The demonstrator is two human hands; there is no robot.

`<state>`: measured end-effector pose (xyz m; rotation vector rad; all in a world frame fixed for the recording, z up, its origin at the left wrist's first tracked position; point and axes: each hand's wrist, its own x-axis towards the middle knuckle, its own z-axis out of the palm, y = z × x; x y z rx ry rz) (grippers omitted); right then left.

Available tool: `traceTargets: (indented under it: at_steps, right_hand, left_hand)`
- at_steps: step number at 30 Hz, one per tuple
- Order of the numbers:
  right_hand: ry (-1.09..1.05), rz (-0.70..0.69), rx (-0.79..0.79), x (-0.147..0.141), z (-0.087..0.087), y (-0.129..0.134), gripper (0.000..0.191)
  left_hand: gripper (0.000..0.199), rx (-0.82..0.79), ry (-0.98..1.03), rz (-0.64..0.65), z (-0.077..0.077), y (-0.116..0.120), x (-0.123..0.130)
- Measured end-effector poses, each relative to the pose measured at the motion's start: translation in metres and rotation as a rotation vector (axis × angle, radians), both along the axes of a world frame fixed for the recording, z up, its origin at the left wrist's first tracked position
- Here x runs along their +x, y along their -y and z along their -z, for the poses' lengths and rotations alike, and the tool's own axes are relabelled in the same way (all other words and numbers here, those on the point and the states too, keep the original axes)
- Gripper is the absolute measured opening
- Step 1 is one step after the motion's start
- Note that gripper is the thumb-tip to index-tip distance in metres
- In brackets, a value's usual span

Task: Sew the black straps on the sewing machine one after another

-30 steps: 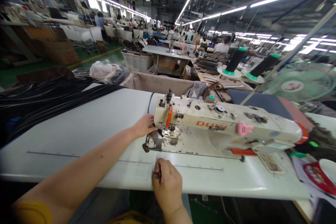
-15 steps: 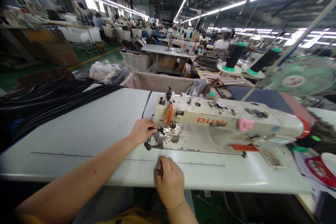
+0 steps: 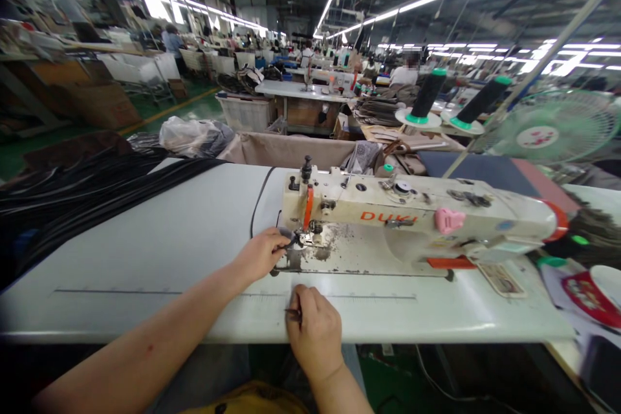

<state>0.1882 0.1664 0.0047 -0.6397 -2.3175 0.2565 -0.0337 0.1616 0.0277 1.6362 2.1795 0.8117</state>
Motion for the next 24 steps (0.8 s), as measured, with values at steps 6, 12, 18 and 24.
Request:
traceTargets:
  at_steps: [6, 12, 18, 24]
  right_hand:
    - [-0.014, 0.003, -0.018, 0.0, 0.0, 0.001, 0.018]
    - [-0.006, 0.002, -0.043, -0.001, -0.001, 0.0, 0.018]
    - [-0.042, -0.016, -0.12, 0.002, -0.003, 0.001, 0.019]
    - [-0.142, -0.076, -0.368, 0.008, -0.009, -0.004, 0.016]
  left_hand:
    - [0.022, -0.028, 0.039, -0.016, -0.001, -0.007, -0.005]
    - [0.01, -0.072, 0.061, -0.064, 0.003, -0.004, 0.022]
    - [0.018, -0.11, 0.019, -0.1, 0.002, -0.007, 0.037]
    - [0.023, -0.18, -0.091, 0.019, -0.005, 0.001, 0.036]
